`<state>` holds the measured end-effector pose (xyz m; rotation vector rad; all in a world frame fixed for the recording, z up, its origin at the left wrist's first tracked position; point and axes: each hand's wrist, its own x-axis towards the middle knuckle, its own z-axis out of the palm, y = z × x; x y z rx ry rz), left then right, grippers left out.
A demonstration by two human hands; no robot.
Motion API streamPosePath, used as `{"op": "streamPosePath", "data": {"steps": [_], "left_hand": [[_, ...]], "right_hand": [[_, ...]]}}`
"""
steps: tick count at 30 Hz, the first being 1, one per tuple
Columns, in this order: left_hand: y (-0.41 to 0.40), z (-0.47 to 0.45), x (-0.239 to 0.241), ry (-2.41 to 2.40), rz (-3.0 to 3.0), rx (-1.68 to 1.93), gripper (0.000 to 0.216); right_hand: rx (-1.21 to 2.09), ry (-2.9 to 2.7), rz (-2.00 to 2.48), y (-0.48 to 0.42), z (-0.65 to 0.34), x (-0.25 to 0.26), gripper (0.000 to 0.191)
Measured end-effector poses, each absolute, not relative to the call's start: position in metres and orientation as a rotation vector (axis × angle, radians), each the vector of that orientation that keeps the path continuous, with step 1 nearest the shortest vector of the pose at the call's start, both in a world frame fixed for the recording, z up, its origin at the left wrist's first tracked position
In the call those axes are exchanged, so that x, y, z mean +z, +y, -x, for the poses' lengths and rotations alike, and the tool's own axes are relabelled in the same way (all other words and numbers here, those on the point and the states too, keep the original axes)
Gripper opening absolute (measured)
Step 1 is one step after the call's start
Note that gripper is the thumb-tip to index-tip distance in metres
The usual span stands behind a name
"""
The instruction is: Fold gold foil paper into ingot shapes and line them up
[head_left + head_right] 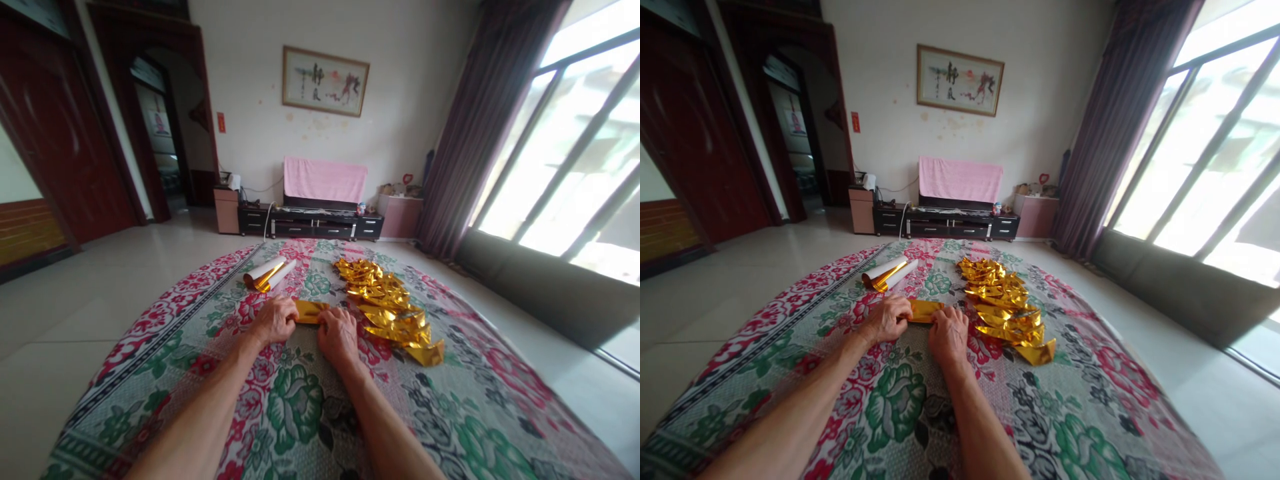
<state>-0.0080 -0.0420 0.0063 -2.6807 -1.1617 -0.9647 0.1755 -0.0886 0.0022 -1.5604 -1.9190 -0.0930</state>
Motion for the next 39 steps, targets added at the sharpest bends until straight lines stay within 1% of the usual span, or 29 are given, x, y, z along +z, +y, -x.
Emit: {"op": "streamPosePath", "data": {"steps": [7,12,22,27,33,37,39], "left_hand": [[-0.038,0.011,0.001,-1.26,2.809,-1.048,0.023],[-0.038,0.015,0.002,-1.29,2.883,-1.091,0.015],[-0.032,0.006,0.003,-1.446,2.746,-1.002,0.03],[-0.028,0.006,-0.006,-1.528,2.63,-0.979,0.027],[-0.029,0.004,-0.008,-1.505,2.572,-1.042,0.018],[-0.03,0.003,-0.009,-1.479,2.551,-1.038,0.017],[-0.031,0.003,-0.01,-1.475,2.545,-1.035,0.016]], "right_hand": [[-0.078,-1.954,1.573,-0.092,-0.174,0.002,0.011],[-0.042,-1.95,1.586,-0.088,-0.176,0.005,0.02],[-0.018,-1.926,1.692,-0.082,-0.175,0.009,0.028],[0.003,-1.905,1.724,-0.078,-0.176,0.005,0.026],[0.005,-1.842,1.768,-0.077,-0.174,0.004,0.021],[-0.086,-1.776,1.758,-0.075,-0.174,-0.001,0.031],[-0.105,-1.774,1.744,-0.073,-0.174,-0.003,0.032]]}}
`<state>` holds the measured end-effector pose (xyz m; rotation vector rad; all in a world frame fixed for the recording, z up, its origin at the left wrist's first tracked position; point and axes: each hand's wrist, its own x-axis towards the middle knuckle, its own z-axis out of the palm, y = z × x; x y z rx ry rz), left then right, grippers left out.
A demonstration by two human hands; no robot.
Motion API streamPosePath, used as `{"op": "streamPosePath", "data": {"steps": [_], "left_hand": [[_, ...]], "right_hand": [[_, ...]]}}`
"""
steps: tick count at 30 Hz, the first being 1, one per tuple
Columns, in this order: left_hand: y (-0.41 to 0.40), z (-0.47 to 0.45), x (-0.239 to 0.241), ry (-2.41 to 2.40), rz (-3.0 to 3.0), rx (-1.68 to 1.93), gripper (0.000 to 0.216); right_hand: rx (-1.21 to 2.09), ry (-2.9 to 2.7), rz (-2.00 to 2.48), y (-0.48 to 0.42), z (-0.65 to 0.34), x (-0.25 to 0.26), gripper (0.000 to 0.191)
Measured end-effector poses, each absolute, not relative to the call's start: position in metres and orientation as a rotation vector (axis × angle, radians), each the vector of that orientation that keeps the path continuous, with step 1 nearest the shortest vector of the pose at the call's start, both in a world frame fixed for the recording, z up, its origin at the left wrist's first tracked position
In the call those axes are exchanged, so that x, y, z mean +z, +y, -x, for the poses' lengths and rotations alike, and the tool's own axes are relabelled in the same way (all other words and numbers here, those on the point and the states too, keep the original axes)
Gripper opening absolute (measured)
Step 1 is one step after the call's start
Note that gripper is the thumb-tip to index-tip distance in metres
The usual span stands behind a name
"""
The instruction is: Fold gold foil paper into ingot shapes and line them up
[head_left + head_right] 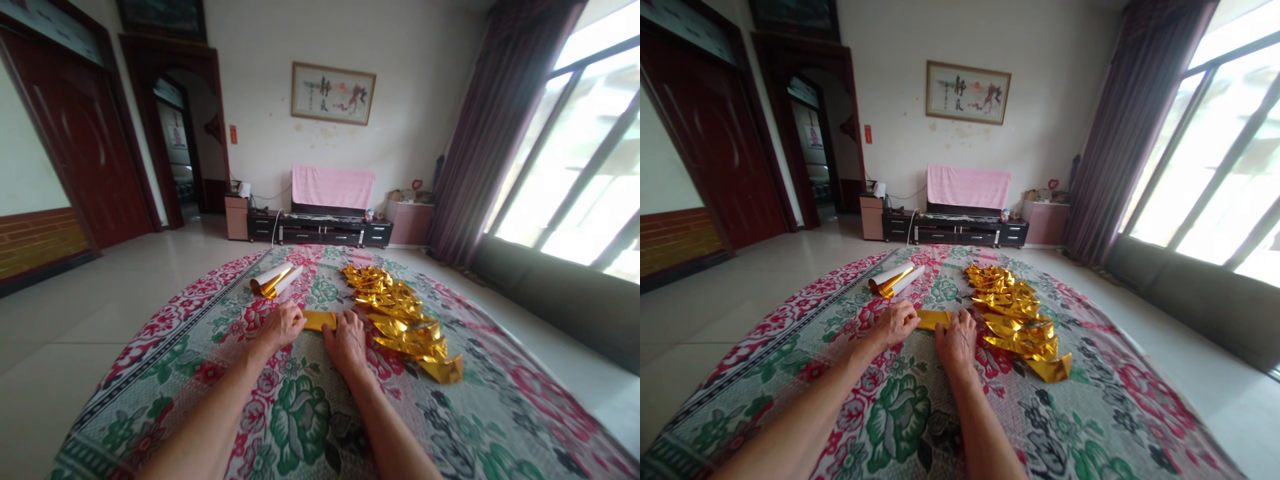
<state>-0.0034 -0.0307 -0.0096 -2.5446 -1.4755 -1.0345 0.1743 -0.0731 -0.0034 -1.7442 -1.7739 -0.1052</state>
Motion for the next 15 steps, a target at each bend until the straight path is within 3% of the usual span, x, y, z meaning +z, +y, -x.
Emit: {"op": "streamPosePath", "data": {"steps": [15], "left_hand": [[-0.032,0.0036,-0.0072,-1.394,2.561,-1.133,0.01]], "right_hand": [[0.058,-1.742,1.62,-0.0708,-0.1766,-0.0023,0.016]]}}
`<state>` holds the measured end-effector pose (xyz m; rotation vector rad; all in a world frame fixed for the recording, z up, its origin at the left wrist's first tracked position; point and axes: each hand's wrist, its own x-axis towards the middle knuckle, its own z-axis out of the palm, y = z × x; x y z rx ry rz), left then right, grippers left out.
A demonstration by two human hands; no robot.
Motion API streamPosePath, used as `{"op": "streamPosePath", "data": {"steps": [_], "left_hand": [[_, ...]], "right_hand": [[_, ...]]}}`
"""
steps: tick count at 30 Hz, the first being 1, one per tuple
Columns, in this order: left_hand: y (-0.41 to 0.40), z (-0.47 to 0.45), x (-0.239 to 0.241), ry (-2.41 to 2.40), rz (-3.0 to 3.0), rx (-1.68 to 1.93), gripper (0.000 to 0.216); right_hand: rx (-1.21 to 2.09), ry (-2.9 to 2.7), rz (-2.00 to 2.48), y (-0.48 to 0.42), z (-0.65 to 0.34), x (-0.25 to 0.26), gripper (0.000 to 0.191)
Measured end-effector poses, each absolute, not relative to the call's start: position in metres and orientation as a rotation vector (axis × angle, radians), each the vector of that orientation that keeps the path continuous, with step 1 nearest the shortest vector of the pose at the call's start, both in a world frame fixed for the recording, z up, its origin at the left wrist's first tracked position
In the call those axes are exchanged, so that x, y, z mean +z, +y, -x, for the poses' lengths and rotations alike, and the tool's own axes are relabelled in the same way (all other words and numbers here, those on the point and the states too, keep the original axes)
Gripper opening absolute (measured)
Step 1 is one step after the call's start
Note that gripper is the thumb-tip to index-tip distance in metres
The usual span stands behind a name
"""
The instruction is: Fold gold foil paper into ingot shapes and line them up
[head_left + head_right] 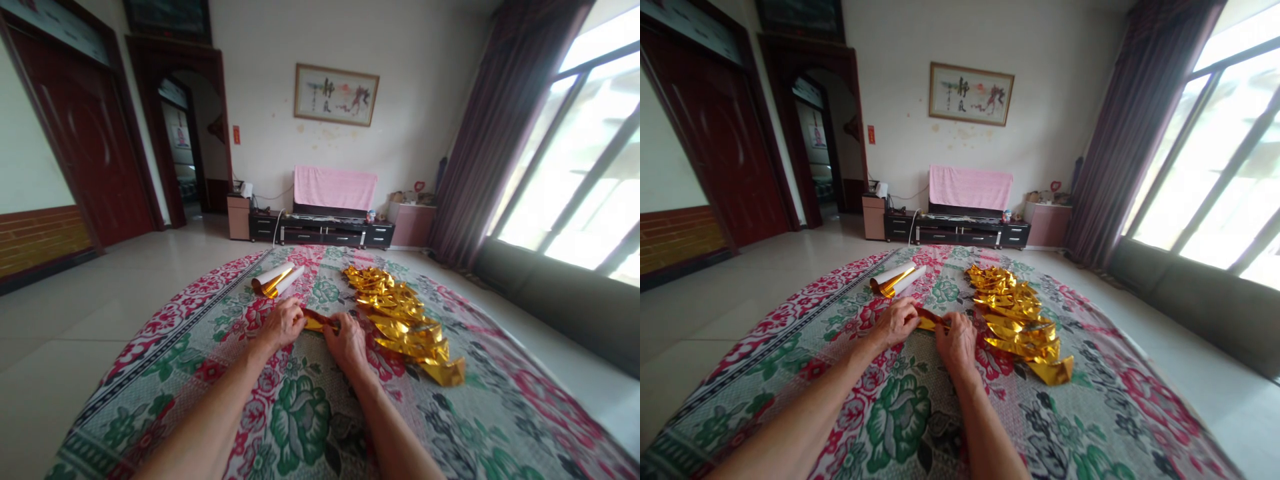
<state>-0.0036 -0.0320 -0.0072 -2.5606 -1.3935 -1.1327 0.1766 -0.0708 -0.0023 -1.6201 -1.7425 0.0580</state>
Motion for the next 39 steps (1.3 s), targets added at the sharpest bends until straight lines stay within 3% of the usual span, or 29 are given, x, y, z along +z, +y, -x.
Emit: {"op": "streamPosePath", "data": {"steps": [10,12,18,22,25,39], "left_hand": [[-0.036,0.003,-0.002,-1.431,2.636,-1.296,0.01],[-0.035,0.004,-0.001,-1.512,2.54,-1.487,0.011],[-0.035,-0.002,0.01,-2.154,2.271,-2.151,0.041],[-0.04,-0.013,0.019,-2.271,2.368,-2.743,0.038],[-0.043,-0.017,0.022,-2.214,2.325,-2.964,0.037],[-0.04,-0.015,0.015,-2.096,2.455,-2.819,0.031]], "right_hand": [[0.233,-1.757,1.426,-0.069,-0.175,-0.002,0.032],[0.267,-1.701,1.393,-0.068,-0.174,-0.001,0.032],[0.383,-1.413,1.348,-0.065,-0.171,0.002,0.039],[0.43,-1.411,1.25,-0.068,-0.166,0.003,0.041],[0.475,-1.459,1.233,-0.07,-0.163,0.003,0.042],[0.622,-1.529,1.244,-0.075,-0.163,0.012,0.038]]}}
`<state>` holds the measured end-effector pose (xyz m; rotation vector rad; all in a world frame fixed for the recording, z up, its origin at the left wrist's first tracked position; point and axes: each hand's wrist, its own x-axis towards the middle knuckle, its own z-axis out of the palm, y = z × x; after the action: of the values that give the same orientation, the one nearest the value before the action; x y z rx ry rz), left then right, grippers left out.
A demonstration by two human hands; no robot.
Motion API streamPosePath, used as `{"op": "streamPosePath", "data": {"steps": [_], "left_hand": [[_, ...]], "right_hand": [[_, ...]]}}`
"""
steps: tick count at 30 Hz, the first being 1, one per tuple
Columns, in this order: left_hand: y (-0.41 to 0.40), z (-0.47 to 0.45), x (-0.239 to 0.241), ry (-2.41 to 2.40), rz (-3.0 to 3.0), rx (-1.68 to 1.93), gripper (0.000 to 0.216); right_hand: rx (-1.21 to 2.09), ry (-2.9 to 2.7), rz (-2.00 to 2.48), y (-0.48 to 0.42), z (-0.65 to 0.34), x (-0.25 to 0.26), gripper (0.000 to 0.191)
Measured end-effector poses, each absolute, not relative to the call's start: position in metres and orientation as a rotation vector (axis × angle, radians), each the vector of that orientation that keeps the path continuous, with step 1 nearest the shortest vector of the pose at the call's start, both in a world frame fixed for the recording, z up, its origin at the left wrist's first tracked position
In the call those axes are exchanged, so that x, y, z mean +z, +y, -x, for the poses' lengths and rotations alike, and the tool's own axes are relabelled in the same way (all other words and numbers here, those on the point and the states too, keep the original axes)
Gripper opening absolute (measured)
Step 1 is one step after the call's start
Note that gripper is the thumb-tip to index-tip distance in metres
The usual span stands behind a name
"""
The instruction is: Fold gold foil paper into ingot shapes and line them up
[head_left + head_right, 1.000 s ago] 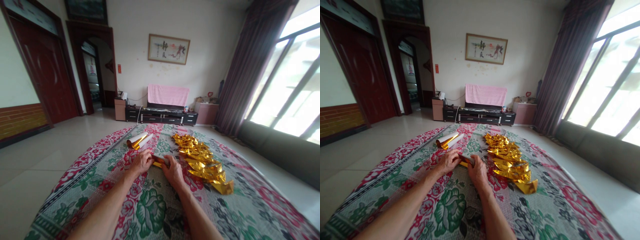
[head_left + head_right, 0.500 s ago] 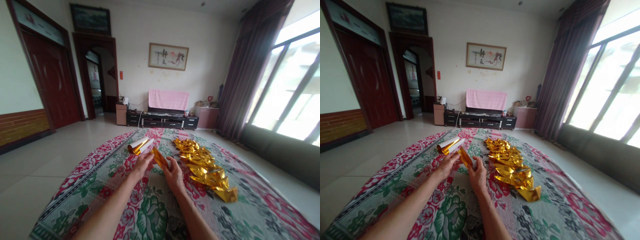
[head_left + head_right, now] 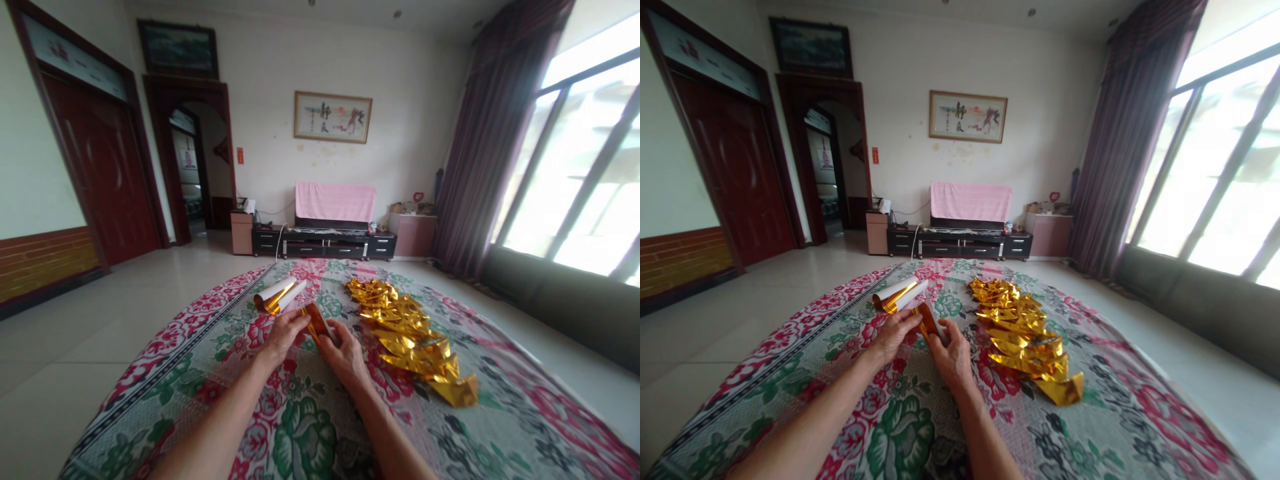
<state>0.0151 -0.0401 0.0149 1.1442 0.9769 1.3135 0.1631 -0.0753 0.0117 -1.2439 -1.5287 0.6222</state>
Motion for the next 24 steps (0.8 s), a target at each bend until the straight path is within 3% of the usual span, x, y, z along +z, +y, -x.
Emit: {"op": "streamPosePath", "data": {"steps": [24], "left_hand": [[-0.0393,-0.0174,0.017,1.005,-1.149,1.355,0.029]], "right_hand": [[0.954,-1.519,1.039,-0.0686,-0.1714,0.0077,0.039]]}}
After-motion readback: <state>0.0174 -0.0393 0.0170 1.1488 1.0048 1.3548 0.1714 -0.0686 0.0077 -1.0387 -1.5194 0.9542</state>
